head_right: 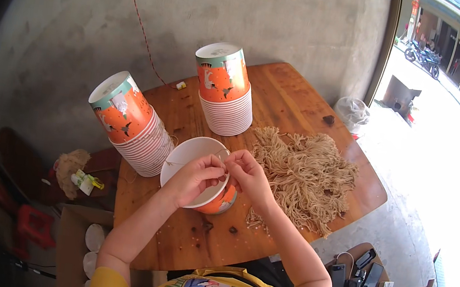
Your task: Placing shredded material and a string loop inside themed paper cups.
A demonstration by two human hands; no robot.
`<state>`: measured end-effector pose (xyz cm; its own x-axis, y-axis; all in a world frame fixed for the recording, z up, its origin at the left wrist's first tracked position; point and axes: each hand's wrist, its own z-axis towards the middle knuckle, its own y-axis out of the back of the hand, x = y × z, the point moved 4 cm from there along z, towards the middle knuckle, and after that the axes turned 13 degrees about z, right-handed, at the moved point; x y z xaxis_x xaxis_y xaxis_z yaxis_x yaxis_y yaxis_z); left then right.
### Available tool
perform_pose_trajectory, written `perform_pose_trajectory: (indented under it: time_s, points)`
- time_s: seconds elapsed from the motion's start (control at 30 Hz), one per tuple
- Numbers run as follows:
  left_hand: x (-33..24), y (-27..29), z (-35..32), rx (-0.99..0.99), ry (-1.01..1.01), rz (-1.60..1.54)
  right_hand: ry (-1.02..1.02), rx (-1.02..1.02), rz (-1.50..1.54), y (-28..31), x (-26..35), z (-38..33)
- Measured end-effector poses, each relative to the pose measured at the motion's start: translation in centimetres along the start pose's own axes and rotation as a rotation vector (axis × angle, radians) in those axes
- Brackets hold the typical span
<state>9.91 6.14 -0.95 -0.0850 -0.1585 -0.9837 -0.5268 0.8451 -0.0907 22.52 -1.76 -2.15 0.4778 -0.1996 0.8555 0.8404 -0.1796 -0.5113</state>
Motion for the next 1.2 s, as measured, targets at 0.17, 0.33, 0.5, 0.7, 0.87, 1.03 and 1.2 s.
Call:
perform_pose_trajectory:
  time_s: [0.17,0.33,0.5,0.7,0.87,1.03,1.2]
  points:
    - [0.0,0.9,-0.8,0.002,0.053,-0.073,-0.050,0.108,-0.144,-0.5,0.0,-1.0]
    - [-0.7,0.3,-1.5,0.035,0.036,-0.022,0.260,0.379,-0.804,-0.4,4.6,-2.4]
    - [-0.5,-0.2,-0.9,0.027,-0.004,0.197,0.073,0.417,-0.648,-2.3,7.1,-2.0]
    - [-1.5,-1.6,-1.5,-0.008,-0.067,0.372,0.262,0.459,-0.683,-3.2,6.4,0.0]
    - [-1.4,-1.2,-1.6,0.010,-0.031,0.383,0.201,0.225,-0.686,-1.0,5.3,0.4]
    - [-1.3,-1.2,-1.5,0.017,0.001,0.337,0.424,0.250,-0.597,0.9,4.8,-1.2]
    - [-0.8,-1.1,-1.2,-0.002,-0.007,0.330,0.602,0.287,-0.950,-0.4,5.3,-3.0]
